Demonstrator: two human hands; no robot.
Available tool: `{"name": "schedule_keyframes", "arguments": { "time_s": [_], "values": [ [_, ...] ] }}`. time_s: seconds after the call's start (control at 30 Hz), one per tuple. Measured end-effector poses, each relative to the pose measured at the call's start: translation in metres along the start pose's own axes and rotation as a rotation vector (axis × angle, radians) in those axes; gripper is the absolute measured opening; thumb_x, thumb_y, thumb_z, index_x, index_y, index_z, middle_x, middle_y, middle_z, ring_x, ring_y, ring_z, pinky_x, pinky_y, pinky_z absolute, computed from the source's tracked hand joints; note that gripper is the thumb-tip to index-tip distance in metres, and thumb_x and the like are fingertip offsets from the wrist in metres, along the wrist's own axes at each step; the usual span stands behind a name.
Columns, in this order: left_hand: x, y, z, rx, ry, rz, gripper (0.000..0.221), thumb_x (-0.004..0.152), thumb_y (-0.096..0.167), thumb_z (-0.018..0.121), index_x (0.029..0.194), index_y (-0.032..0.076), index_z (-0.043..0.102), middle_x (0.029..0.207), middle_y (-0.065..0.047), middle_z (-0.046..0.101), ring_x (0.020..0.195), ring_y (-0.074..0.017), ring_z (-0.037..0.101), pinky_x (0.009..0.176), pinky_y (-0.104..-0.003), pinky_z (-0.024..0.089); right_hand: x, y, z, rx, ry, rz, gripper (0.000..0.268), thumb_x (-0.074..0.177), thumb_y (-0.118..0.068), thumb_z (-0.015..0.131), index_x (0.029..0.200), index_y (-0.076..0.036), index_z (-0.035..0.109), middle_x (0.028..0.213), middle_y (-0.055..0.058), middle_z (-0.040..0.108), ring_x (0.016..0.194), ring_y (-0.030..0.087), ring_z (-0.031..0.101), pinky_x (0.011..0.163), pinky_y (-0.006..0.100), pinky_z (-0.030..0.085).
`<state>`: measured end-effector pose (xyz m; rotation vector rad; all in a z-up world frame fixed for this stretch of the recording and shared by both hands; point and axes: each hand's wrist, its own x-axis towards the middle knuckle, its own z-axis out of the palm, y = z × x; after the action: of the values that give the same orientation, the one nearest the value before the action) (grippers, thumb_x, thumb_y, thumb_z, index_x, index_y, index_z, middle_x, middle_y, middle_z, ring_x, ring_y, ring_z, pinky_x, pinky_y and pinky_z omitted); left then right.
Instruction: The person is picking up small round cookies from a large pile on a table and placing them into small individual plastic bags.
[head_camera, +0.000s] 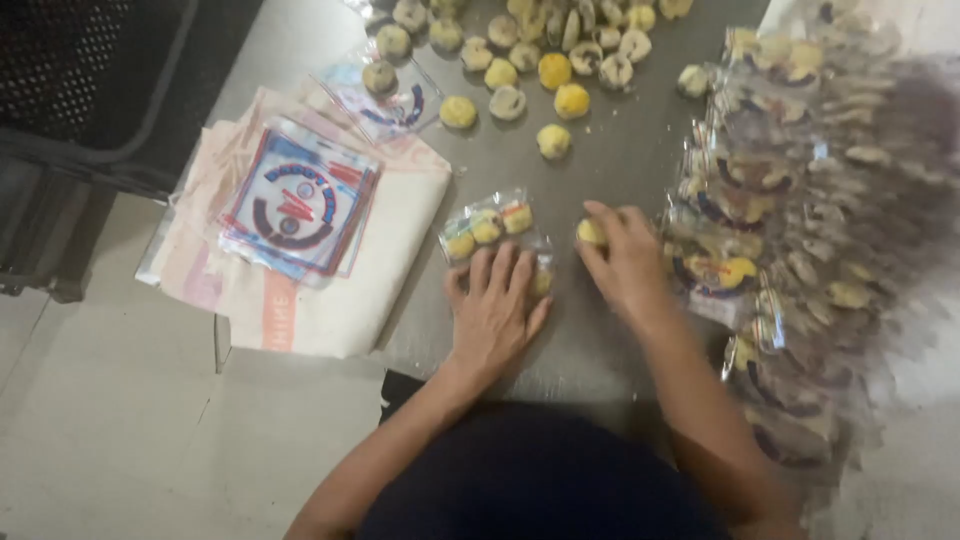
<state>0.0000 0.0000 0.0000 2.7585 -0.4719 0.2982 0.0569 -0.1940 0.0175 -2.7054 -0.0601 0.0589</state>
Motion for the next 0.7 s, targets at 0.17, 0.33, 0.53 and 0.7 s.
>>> {"name": "schedule_keyframes", "arguments": {
  "time_s": [0.17, 0.33, 0.53, 0.7],
  "values": [
    [0.008, 0.000, 0.005, -0.156, -0.023, 0.003, 0.040, 0.092, 0.023, 0.044, 0.131, 0.017, 0.048, 0.122, -0.005, 0.050, 0.120, -0.0253, 0.037, 0.091, -0.048, 0.028, -0.081, -0.017, -0.009, 0.317, 0.134, -0.043, 0.040, 0.081, -0.013, 0.077, 0.119, -0.007, 0.063, 0.093, 0.014, 0.065, 0.081, 0.028, 0.067, 0.065, 0.035, 0.057],
    [0.006, 0.005, 0.012, -0.354, -0.015, 0.040, 0.050, 0.081, 0.016, 0.044, 0.130, 0.022, 0.049, 0.121, 0.000, 0.056, 0.122, -0.0225, 0.042, 0.091, -0.045, 0.031, -0.099, -0.027, 0.003, 0.357, 0.132, -0.108, 0.037, 0.079, -0.010, 0.078, 0.113, -0.004, 0.062, 0.097, 0.012, 0.067, 0.084, 0.026, 0.071, 0.064, 0.034, 0.063],
    [0.007, 0.012, 0.018, -0.154, 0.034, 0.078, 0.036, 0.091, 0.028, 0.052, 0.126, 0.018, 0.054, 0.114, -0.007, 0.055, 0.115, -0.0269, 0.043, 0.086, -0.050, 0.034, -0.089, -0.015, 0.011, 0.028, 0.268, -0.205, 0.039, 0.081, -0.020, 0.080, 0.107, -0.004, 0.056, 0.095, 0.010, 0.060, 0.089, 0.028, 0.068, 0.069, 0.036, 0.060],
    [0.007, 0.014, -0.001, -0.281, -0.073, 0.063, 0.038, 0.096, 0.014, 0.037, 0.130, 0.015, 0.055, 0.115, -0.008, 0.058, 0.119, -0.0258, 0.044, 0.091, -0.051, 0.033, -0.086, -0.019, 0.001, 0.082, 0.255, -0.155, 0.034, 0.085, -0.016, 0.077, 0.110, -0.001, 0.057, 0.092, 0.015, 0.063, 0.087, 0.031, 0.069, 0.069, 0.039, 0.060]
  ]
}}
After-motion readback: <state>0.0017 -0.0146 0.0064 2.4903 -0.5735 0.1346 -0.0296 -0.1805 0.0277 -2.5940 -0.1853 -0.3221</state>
